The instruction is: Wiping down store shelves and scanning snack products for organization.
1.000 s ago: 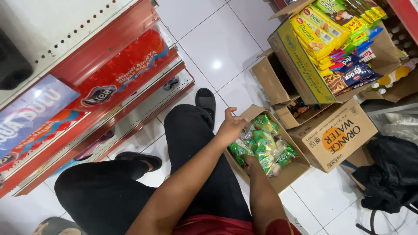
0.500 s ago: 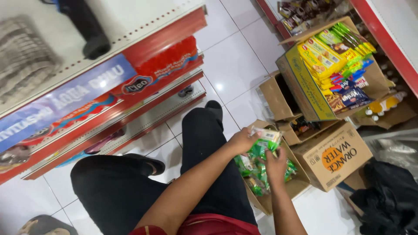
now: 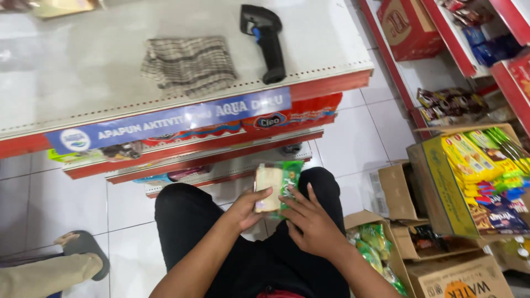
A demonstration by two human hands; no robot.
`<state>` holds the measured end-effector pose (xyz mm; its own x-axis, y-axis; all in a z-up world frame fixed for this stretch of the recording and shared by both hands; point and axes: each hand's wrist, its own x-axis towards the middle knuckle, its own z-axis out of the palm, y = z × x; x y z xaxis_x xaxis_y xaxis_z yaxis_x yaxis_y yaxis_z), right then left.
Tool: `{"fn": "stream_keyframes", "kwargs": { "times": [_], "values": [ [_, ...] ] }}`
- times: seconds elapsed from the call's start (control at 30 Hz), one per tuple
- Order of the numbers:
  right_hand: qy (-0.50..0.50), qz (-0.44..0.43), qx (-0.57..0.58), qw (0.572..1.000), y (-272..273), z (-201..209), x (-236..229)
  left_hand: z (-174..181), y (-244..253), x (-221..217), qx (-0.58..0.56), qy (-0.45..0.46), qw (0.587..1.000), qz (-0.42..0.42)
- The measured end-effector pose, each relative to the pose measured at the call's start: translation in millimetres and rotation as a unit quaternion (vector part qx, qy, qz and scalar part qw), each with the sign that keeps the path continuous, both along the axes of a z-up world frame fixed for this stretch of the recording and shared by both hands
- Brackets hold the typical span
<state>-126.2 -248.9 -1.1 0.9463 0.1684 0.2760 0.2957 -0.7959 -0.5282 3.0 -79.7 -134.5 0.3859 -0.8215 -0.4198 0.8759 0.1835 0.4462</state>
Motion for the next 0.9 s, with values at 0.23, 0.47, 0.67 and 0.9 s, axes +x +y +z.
{"fn": "stream_keyframes", "kwargs": {
  "times": [0.23, 0.47, 0.67, 0.9],
  "values": [
    [-0.174, 0.03, 0.031, 0.984, 47.2, 69.4, 151.3, -31.0, 55.6, 2.5, 0.139, -0.007, 0.983, 0.123],
    [-0.208, -0.023, -0.093, 0.973, 71.2, 80.6, 290.3, -92.0, 65.3, 10.3, 0.104, -0.025, 0.987, 0.121],
    [-0.094, -0.024, -0.178, 0.979, 78.6, 97.0, 261.5, -26.8, 68.6, 13.5, 0.108, 0.021, 0.984, 0.141],
    [-0.134, -0.045, -0.185, 0.972, 60.3, 95.7, 180.4, -52.6, 67.6, 7.9, 0.06, 0.056, 0.986, 0.145]
  ]
}}
